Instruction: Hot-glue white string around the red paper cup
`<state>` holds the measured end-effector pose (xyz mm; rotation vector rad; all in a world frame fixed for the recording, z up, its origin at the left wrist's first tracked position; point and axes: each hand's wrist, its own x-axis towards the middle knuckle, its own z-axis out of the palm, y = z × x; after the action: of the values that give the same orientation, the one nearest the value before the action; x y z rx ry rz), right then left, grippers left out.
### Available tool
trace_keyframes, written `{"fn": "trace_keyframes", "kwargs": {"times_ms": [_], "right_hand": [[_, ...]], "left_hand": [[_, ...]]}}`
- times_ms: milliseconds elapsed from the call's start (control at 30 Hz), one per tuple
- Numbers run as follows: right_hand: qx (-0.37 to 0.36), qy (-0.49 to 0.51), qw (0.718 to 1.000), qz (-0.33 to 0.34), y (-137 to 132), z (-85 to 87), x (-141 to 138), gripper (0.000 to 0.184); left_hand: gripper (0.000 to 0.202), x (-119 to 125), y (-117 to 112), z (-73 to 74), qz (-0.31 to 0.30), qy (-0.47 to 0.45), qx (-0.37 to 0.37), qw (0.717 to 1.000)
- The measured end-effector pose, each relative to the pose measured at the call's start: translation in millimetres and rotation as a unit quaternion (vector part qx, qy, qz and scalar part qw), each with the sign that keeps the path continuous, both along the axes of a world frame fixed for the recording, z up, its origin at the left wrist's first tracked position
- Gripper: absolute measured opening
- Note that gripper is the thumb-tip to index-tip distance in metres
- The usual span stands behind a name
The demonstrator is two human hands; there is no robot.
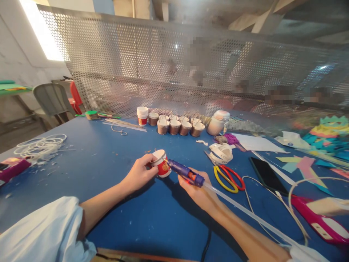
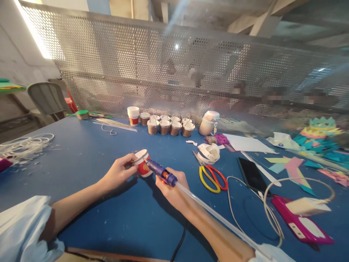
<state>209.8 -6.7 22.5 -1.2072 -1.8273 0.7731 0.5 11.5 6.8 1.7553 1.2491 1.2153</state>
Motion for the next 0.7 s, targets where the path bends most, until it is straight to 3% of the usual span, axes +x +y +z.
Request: {"fn": "trace_keyframes", "kwargs": {"times_ms": [200,400,700], "right_hand": [[-0.010,0.005,1.000,-0.002,-1,2.5,0,0.027],[-0.073,0.042,0.996,-0.043,1,11.6,-1,0.031],[-0.071,0.035,0.996,-0.034,0,12.9,-1,0.031]], "left_hand": [[0.005,2,-3,6.0,0.007,-0.015,-0.018,1.000],[0.012,1,-3,9.6,-0.006,-0.027,-0.024,0.999],[0.017,1,-3,10.3,-0.024,-0.075,-0.057,0.995]]}}
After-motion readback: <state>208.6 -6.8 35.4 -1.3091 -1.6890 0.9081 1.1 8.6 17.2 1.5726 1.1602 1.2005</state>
